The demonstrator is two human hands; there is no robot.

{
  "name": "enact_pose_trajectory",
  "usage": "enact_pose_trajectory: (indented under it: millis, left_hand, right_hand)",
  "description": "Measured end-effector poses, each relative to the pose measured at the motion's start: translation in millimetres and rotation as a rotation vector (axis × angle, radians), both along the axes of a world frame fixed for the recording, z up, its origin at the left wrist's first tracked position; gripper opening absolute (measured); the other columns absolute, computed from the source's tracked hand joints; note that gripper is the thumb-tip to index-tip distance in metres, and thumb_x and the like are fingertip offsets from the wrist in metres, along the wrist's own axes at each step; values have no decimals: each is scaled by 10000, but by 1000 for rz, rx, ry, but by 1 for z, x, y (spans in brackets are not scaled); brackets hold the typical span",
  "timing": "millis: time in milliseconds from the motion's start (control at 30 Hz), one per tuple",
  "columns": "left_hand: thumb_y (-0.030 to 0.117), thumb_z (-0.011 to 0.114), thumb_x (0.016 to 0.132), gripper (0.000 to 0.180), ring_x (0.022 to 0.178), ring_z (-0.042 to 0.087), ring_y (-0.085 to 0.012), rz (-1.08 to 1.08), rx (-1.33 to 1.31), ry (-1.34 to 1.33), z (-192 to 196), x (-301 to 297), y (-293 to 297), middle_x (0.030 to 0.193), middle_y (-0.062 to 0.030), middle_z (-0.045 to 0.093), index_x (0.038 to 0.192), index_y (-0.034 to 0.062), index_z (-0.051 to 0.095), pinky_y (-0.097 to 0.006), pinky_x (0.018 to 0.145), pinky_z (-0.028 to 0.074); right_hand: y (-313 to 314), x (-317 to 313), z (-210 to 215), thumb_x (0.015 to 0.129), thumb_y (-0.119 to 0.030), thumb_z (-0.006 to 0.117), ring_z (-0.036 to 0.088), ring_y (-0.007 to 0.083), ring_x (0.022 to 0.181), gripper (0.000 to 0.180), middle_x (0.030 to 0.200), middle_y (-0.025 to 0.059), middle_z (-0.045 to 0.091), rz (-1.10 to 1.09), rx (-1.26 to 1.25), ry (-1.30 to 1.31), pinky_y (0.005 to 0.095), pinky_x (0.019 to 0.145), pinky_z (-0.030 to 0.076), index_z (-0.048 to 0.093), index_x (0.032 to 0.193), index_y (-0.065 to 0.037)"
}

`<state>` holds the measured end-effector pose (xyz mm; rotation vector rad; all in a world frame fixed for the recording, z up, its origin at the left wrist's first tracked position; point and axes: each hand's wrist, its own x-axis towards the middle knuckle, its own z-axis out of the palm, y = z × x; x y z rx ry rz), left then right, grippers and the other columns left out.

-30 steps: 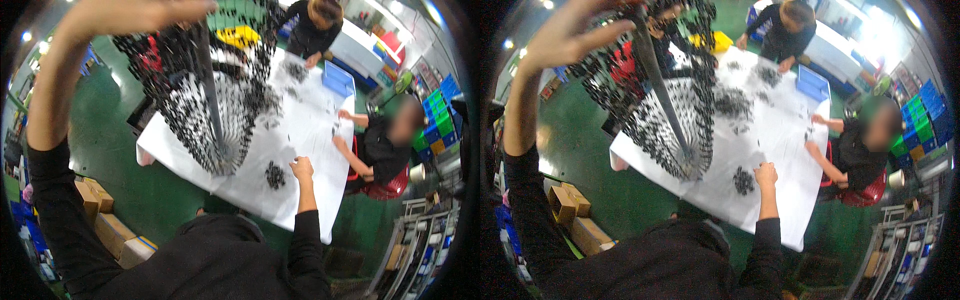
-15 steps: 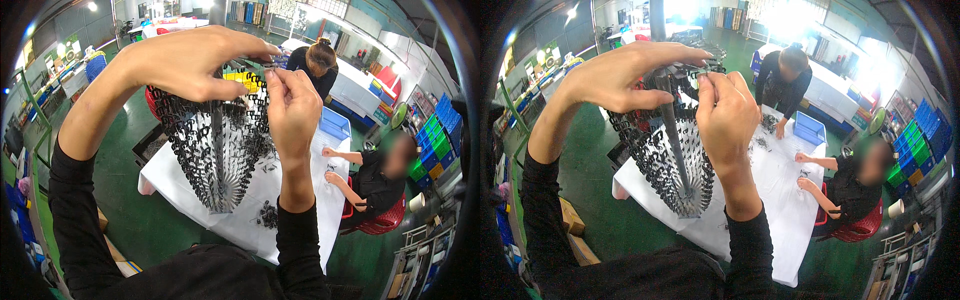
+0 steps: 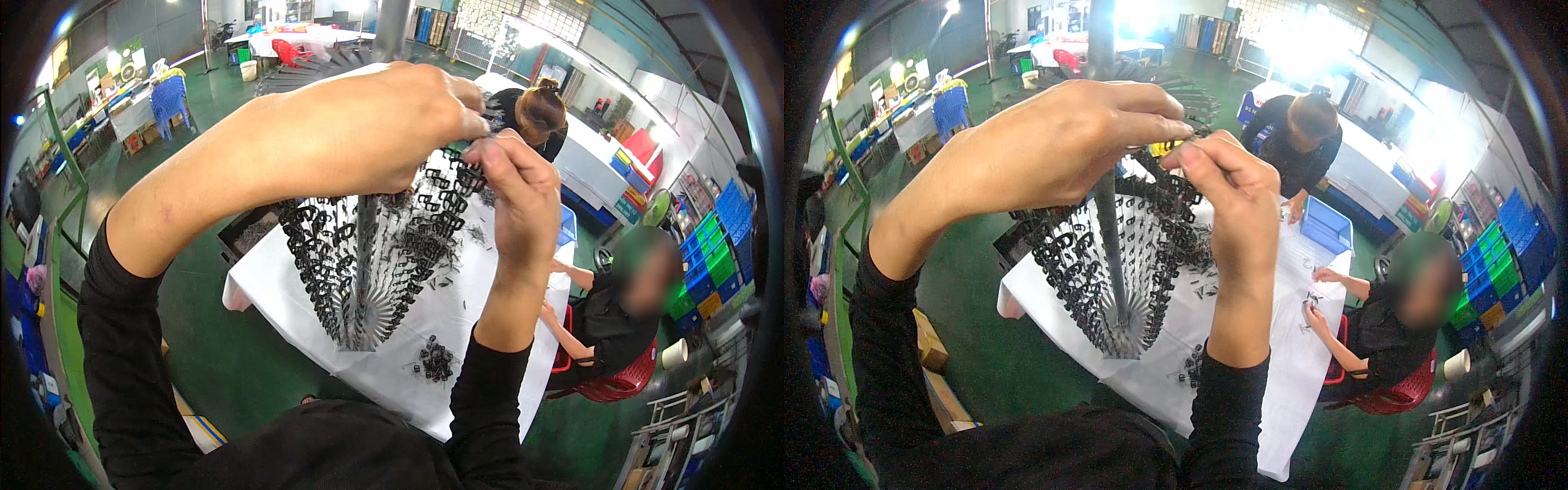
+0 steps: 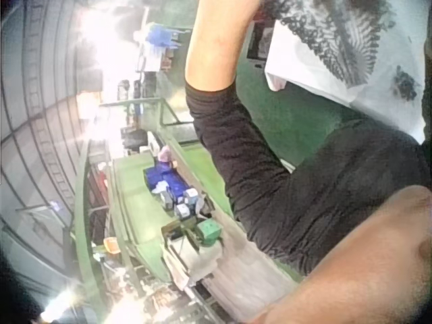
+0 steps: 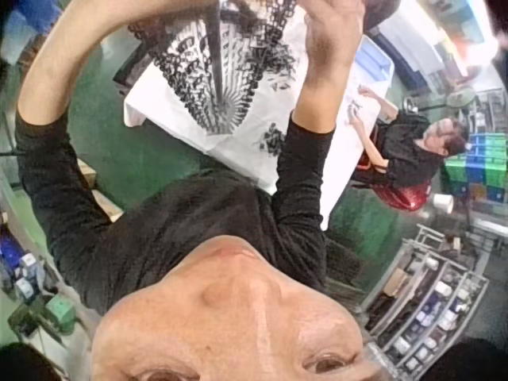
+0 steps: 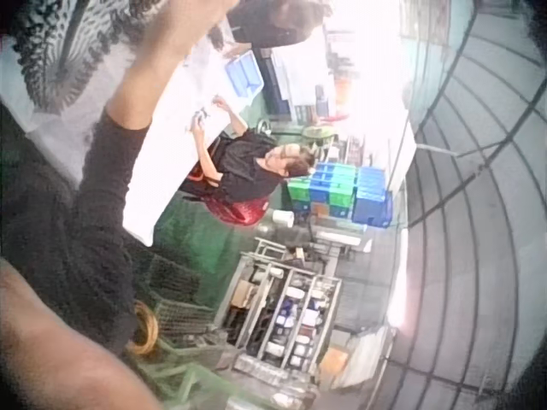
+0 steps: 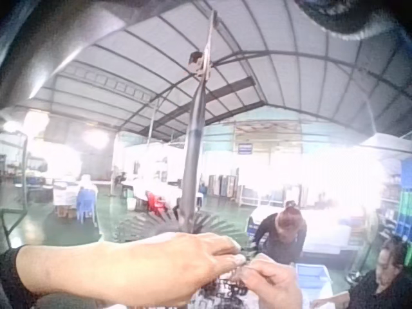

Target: The person assembles small black plastic hair clips by hand, attaching them one by one to a rotating metal rack. After filling the rack, the person removes the clips and sorts them into piles on a white table.

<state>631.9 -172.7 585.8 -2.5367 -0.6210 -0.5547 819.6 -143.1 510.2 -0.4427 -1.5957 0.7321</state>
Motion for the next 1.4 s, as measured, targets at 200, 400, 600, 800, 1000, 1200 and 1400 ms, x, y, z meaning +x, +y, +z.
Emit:
enact_pose_trajectory:
  millis: [200, 400, 600, 800, 1000, 1200, 1400]
  left_hand:
    - [-104, 545, 718, 436, 1006, 582, -357, -88, 31, -12, -4, -1, 4, 1128, -168, 576, 1145, -20, 574, -388, 826, 490]
    - [-93, 562, 735, 470, 1124, 537, -343, -102, -120, -20, 5, -12, 11, 1216, -153, 546, 1192, 13, 542, -405, 940, 437]
    - [-73, 570, 729, 513, 1160, 517, -359, -89, -297, -23, 8, -15, 7, 1293, -153, 511, 1226, 25, 494, -416, 973, 425]
    - [-43, 588, 752, 431, 1115, 542, -369, 38, -161, 22, 10, 5, -3, 1217, -206, 555, 1180, -31, 543, -412, 941, 447]
    - [-57, 599, 716, 402, 1051, 580, -359, 87, -35, 54, 1, 14, -3, 1163, -198, 593, 1118, -47, 589, -389, 901, 479]
    - [-42, 592, 691, 264, 921, 612, -333, -109, 111, -38, -5, 8, 12, 908, -178, 635, 952, -48, 624, -388, 838, 490]
    - [-71, 553, 745, 486, 1157, 525, -336, -12, -93, 10, 6, -8, 15, 1279, -148, 532, 1218, 39, 537, -409, 979, 428]
  right_hand:
    - [-3, 25, -14, 843, -142, 614, 419, 99, 685, 203, 722, 20, 563, 119, -53, 77, 235, 657, 312, 674, 772, 39]
    - [-19, 45, -17, 845, -145, 610, 375, 81, 637, 210, 660, -5, 488, 110, -222, -116, 231, 620, 274, 685, 770, 36]
    - [-16, 2, -13, 820, -46, 650, 421, 97, 552, 67, 641, 41, 522, -672, 238, -161, 254, 512, 326, 698, 842, -4]
    - [-15, -17, -11, 817, -32, 646, 493, 135, 571, 74, 655, 69, 544, -713, 283, -87, 255, 535, 363, 681, 843, 27]
    - [-5, 0, -9, 832, -104, 652, 482, 103, 696, 140, 714, 21, 541, -82, -14, 181, 242, 644, 345, 691, 838, 30]
    - [3, 30, -27, 844, -149, 646, 430, 100, 721, 209, 741, 10, 523, 145, -129, 354, 238, 696, 299, 678, 820, 56]
    - [-8, 47, -18, 843, -147, 657, 393, 68, 667, 177, 698, -21, 508, 22, -147, -75, 224, 630, 268, 700, 830, 25]
